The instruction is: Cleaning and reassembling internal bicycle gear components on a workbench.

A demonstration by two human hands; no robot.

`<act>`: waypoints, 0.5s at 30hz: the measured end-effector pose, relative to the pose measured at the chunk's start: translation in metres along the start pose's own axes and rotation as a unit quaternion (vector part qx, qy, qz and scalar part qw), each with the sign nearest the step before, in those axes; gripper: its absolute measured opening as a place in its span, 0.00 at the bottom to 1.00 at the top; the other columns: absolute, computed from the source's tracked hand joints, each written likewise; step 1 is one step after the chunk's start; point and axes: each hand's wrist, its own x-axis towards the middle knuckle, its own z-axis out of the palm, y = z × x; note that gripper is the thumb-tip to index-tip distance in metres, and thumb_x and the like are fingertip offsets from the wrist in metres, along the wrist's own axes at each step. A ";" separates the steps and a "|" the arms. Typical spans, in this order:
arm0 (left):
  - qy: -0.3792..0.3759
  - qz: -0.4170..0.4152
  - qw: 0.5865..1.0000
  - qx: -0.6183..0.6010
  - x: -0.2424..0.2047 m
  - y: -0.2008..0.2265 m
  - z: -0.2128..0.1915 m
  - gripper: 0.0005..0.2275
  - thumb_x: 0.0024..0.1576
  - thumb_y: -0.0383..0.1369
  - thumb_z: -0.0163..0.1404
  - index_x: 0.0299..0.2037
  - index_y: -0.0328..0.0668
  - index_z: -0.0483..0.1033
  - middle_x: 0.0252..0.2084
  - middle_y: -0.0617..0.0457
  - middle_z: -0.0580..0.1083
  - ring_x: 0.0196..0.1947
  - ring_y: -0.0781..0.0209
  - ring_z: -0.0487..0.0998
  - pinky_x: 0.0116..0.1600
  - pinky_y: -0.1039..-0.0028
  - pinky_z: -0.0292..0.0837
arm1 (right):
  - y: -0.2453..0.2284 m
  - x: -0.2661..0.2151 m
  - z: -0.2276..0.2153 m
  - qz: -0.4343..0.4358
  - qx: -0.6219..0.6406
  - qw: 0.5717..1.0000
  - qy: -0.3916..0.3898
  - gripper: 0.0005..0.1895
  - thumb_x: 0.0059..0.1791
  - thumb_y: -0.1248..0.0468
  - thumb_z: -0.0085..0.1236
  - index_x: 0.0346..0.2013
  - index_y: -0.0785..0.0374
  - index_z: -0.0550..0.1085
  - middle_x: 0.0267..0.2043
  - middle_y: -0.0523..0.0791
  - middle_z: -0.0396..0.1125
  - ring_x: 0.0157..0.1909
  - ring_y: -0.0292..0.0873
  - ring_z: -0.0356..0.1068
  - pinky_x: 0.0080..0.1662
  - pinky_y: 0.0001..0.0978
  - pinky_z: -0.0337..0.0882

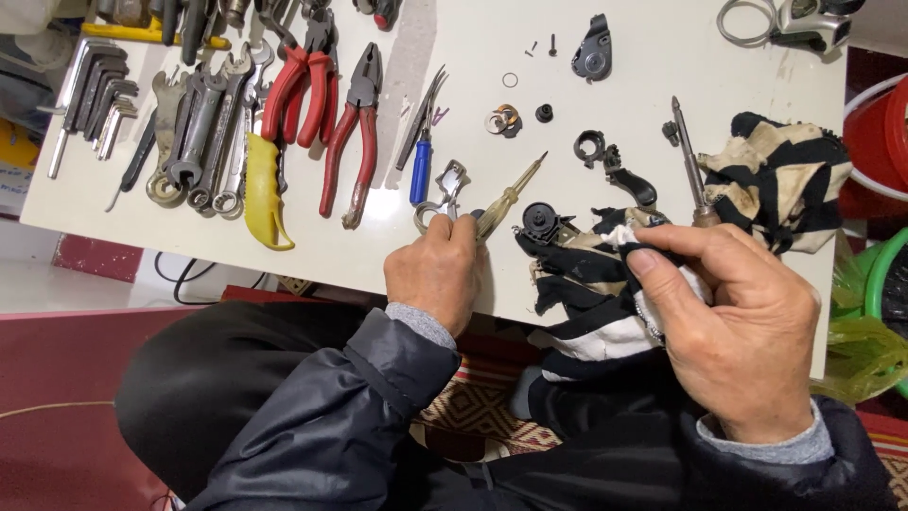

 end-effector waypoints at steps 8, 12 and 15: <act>-0.054 -0.002 0.998 0.025 0.018 0.005 0.012 0.06 0.45 0.26 0.54 0.27 0.47 0.70 0.25 0.53 0.71 0.12 0.50 0.70 0.14 0.62 0.60 | 0.003 0.000 -0.002 -0.022 -0.022 1.000 0.004 0.06 0.53 0.67 0.64 0.44 0.63 0.81 0.25 0.43 0.63 0.26 0.39 0.54 0.35 0.31 0.56; -0.205 -0.024 0.979 0.000 0.052 0.015 -0.014 0.07 0.63 0.33 0.49 0.33 0.44 0.72 0.27 0.54 0.73 0.15 0.58 0.71 0.22 0.63 0.71 | 0.003 -0.001 -0.002 -0.029 -0.009 1.000 0.007 0.06 0.52 0.69 0.65 0.44 0.64 0.81 0.27 0.43 0.66 0.26 0.38 0.56 0.34 0.29 0.58; -0.169 0.002 0.986 0.012 0.071 0.015 -0.001 0.07 0.61 0.34 0.50 0.32 0.45 0.74 0.26 0.53 0.73 0.14 0.53 0.72 0.18 0.62 0.67 | 0.003 -0.001 -0.003 -0.029 -0.011 1.000 0.006 0.07 0.52 0.67 0.65 0.44 0.64 0.81 0.25 0.44 0.64 0.25 0.38 0.54 0.32 0.31 0.57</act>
